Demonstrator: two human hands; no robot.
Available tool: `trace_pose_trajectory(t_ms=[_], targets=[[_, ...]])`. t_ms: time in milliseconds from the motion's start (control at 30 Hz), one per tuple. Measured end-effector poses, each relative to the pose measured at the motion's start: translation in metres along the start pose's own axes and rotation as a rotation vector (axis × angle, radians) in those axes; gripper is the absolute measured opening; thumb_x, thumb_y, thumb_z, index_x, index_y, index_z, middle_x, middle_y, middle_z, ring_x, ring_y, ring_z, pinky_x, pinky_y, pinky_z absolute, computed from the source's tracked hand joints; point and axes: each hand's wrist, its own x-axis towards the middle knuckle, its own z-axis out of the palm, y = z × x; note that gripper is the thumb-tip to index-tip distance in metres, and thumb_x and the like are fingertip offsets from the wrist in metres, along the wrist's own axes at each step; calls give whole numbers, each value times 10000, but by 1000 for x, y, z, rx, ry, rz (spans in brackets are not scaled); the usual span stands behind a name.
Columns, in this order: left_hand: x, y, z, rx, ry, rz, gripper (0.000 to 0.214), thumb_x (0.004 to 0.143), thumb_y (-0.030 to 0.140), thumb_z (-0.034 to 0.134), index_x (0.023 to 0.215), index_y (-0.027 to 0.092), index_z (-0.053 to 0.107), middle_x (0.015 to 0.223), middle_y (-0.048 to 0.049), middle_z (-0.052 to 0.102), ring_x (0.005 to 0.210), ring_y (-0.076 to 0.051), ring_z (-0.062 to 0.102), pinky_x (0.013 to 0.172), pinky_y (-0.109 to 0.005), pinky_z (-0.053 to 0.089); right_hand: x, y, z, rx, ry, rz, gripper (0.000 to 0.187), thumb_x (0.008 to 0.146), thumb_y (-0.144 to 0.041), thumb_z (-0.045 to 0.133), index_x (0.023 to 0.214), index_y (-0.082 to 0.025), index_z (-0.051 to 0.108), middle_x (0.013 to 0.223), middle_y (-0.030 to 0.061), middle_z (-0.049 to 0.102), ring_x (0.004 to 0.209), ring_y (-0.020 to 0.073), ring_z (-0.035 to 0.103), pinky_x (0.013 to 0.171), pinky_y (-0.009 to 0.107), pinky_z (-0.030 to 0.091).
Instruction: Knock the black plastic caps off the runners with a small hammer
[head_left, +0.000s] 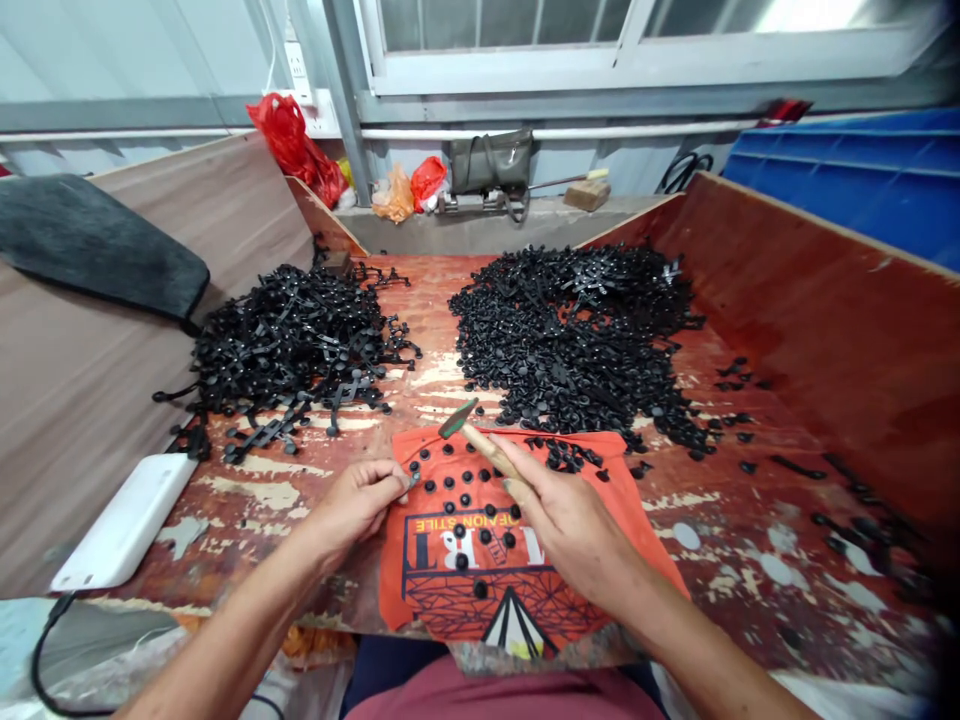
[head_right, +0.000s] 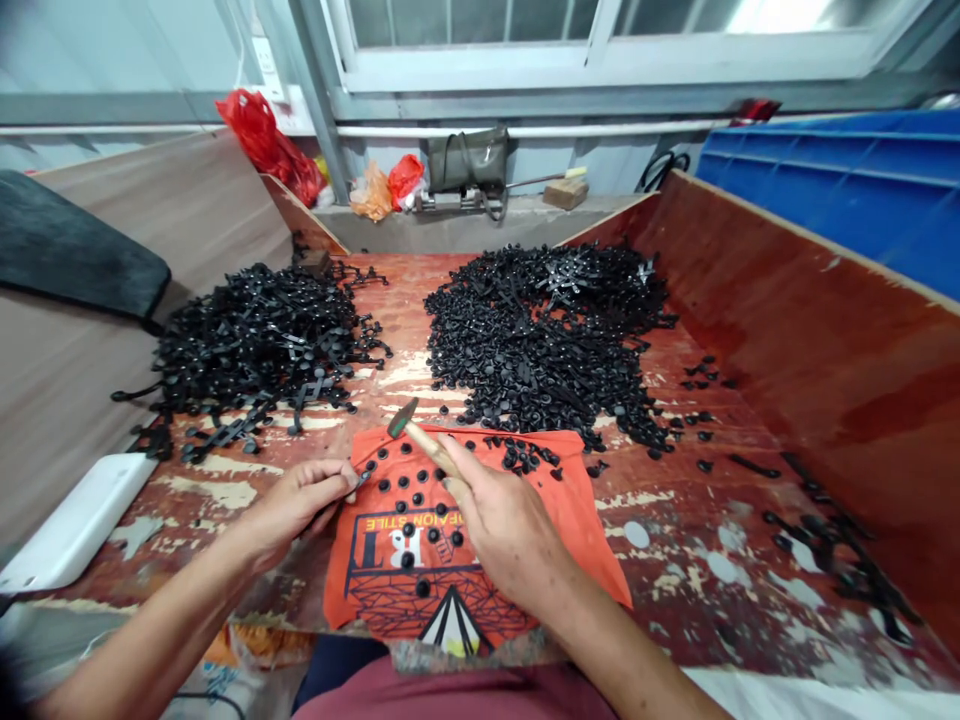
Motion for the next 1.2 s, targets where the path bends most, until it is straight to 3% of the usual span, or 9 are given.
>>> trace_pose_trajectory(t_ms=[233, 333, 433, 533, 767, 1000, 1200], targets=[[4, -1, 14, 80, 17, -44, 300, 648, 466, 623, 590, 192, 513, 399, 113, 320, 357, -43, 219, 391, -204, 122, -8, 5, 1, 82, -97, 127, 511, 1009, -250, 369, 1512, -333, 400, 926, 27, 785, 605, 161, 637, 567, 260, 490], [8, -1, 15, 108, 12, -49, 318, 651, 467, 633, 577, 196, 484, 419, 110, 326, 366, -42, 223, 397, -205, 119, -8, 6, 1, 95, -128, 127, 520, 1016, -243, 368, 1524, -355, 364, 1038, 33, 778, 606, 148, 632, 576, 262, 496], [8, 1, 15, 133, 18, -65, 337, 644, 489, 643, 577, 200, 482, 409, 109, 330, 359, -47, 229, 395, -213, 116, -8, 7, 1, 110, -99, 70, 523, 1025, -241, 365, 1526, -389, 342, 1264, 37, 703, 823, 181, 709, 746, 325, 550], [7, 4, 15, 152, 24, -89, 366, 631, 525, 658, 572, 202, 494, 391, 110, 320, 351, -51, 222, 395, -221, 112, -9, 8, 3, 114, -96, 33, 534, 1028, -229, 373, 1522, -429, 325, 1341, 11, 654, 999, 210, 708, 847, 372, 550], [7, 6, 14, 176, -13, -115, 424, 606, 581, 668, 563, 208, 471, 389, 110, 333, 335, -48, 233, 389, -215, 114, -13, 8, 4, 42, -148, -24, 554, 1034, -205, 369, 1522, -457, 295, 1323, -23, 666, 886, 178, 730, 726, 292, 550], [7, 8, 9, 155, -21, -133, 372, 622, 538, 664, 600, 191, 535, 370, 110, 332, 316, -45, 219, 379, -208, 89, -14, 5, -3, 24, -161, -56, 572, 1033, -197, 399, 1521, -471, 283, 1275, -55, 694, 972, 190, 721, 805, 314, 545], [-17, 7, 14, 39, -5, -44, 351, 690, 511, 642, 610, 177, 571, 380, 86, 356, 346, -50, 223, 400, -212, 105, -21, 11, -6, 27, -148, -18, 545, 1029, -211, 389, 1527, -419, 314, 1286, -19, 690, 893, 178, 731, 764, 302, 566]])
